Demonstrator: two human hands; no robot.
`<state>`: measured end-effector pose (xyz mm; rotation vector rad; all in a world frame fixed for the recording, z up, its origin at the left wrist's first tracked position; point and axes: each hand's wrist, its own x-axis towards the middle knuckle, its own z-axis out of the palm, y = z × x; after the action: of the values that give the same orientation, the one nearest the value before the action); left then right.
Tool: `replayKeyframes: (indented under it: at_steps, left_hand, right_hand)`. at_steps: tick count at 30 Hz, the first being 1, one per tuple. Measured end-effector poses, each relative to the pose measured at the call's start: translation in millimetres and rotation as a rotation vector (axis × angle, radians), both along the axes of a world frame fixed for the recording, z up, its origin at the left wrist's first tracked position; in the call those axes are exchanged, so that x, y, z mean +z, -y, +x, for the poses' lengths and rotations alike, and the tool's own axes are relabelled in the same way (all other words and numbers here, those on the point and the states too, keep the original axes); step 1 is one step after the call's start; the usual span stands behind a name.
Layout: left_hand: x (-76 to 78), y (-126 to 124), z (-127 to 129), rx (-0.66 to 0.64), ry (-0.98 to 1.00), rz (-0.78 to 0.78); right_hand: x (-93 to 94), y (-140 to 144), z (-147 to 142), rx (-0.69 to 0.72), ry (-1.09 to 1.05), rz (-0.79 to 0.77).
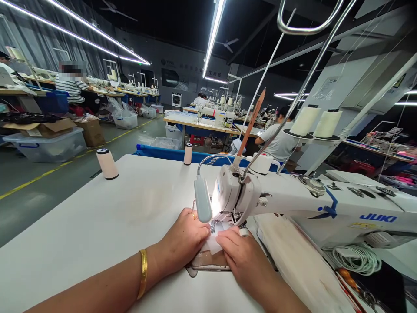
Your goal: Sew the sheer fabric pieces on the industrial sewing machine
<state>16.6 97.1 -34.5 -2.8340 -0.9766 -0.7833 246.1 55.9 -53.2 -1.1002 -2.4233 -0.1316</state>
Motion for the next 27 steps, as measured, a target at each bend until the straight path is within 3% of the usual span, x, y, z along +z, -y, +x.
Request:
replayKeyframes:
  at_steps: [9, 15, 17, 21, 24, 27]
  left_hand:
    - [13.3, 2.3, -1.9, 0.124, -0.044, -0.154]
    - [18.8, 8.3, -1.1, 0.22, -0.175, -0.063]
    - [20.5, 13.8, -0.8, 0.199, -0.187, -0.073]
    - [26.5, 29.6, -1.7, 0.023, -0.164, -0.248]
    - [30.7, 36.7, -2.8, -0.045, -0.142, -0.346]
    - [29.3, 35.7, -3.6, -0.026, -0.141, -0.363]
  right_hand:
    - [5.4, 1.5, -0.6, 0.032, -0.038, 0.008]
    - [12.8, 10.8, 0.1, 0.102, -0.087, 0.057]
    - [14.8, 14.4, 0.2, 0.141, -0.102, 0.065]
    - [17.1, 16.8, -3.2, 0.202, -0.12, 0.036]
    - [15.3, 15.5, -6.0, 0.155, -0.102, -0.067]
    - [11.2, 14.7, -4.8, 0.095, -0.06, -0.103]
